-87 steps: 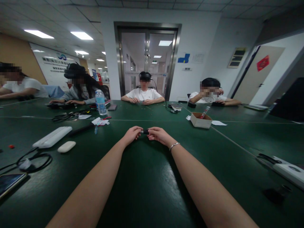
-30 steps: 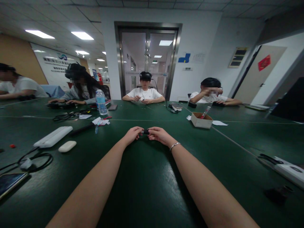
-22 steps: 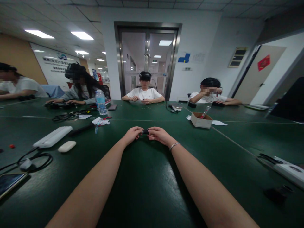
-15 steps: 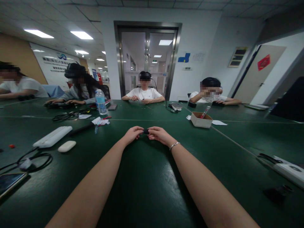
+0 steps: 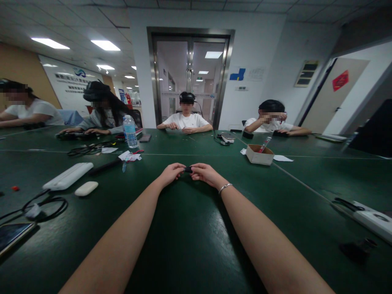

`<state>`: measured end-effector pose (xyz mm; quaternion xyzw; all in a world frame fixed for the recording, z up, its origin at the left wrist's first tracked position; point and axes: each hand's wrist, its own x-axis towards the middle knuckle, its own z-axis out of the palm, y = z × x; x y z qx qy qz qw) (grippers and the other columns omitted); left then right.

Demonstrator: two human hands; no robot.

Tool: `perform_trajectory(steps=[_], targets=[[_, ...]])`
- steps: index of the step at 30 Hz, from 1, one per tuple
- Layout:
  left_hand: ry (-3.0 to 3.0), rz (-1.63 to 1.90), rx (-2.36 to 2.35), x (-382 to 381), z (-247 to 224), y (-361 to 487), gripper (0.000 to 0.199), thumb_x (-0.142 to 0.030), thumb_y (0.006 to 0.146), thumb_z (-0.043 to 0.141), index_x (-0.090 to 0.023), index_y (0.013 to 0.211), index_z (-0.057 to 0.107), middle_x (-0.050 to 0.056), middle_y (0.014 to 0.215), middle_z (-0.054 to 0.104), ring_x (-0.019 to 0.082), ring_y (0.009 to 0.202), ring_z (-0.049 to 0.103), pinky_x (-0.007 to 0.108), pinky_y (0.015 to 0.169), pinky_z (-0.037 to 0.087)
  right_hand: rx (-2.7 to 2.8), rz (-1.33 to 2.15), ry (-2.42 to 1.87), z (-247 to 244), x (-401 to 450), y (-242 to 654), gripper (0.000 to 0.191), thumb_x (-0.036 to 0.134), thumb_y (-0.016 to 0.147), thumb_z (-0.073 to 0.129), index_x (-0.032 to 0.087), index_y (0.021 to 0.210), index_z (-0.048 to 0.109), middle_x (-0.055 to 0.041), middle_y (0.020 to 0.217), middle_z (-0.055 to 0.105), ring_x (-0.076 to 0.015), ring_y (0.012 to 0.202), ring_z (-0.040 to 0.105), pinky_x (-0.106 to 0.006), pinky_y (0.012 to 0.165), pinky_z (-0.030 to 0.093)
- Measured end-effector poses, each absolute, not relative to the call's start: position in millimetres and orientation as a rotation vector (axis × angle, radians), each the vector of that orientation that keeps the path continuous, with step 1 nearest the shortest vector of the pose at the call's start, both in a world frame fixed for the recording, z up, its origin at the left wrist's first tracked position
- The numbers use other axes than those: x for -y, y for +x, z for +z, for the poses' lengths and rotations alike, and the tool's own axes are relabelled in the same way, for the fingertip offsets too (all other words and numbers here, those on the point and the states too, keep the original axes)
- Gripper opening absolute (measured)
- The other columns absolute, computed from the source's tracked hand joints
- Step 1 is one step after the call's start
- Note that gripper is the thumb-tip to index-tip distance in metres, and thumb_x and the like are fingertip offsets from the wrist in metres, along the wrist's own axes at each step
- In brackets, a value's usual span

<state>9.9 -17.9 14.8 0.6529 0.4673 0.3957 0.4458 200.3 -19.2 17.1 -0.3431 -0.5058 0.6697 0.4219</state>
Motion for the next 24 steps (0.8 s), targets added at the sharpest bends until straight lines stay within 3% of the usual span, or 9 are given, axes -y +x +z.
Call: perform_trajectory(steps=[20, 24], targets=[[1.614, 0.969, -1.128, 17.2, 14.5, 10.1, 0.035, -0.038, 0.081, 0.042, -0.012, 0.096, 0.059, 0.0, 0.064, 0.053, 0.007, 0.049, 0.042, 0.02, 0.046, 0.034, 1.265, 1.685, -0.885, 20.9, 22.0, 199.0, 0.017, 0.005, 0.083, 0.057, 0.005, 0.099, 0.055, -0.0096, 0.066, 0.064, -0.0116, 0.052, 0.062, -0.02, 0.055, 0.055], [1.637, 0.963, -1.135, 19.1, 16.3, 10.0, 0.029, -0.031, 0.075, 0.051, -0.013, 0.096, 0.06, 0.001, 0.068, 0.054, 0.008, 0.054, 0.045, 0.019, 0.048, 0.035, 1.263, 1.681, -0.893, 21.1, 22.1, 199.1, 0.016, 0.004, 0.083, 0.056, 0.005, 0.099, 0.055, -0.0094, 0.067, 0.064, -0.0115, 0.052, 0.062, -0.019, 0.054, 0.055]])
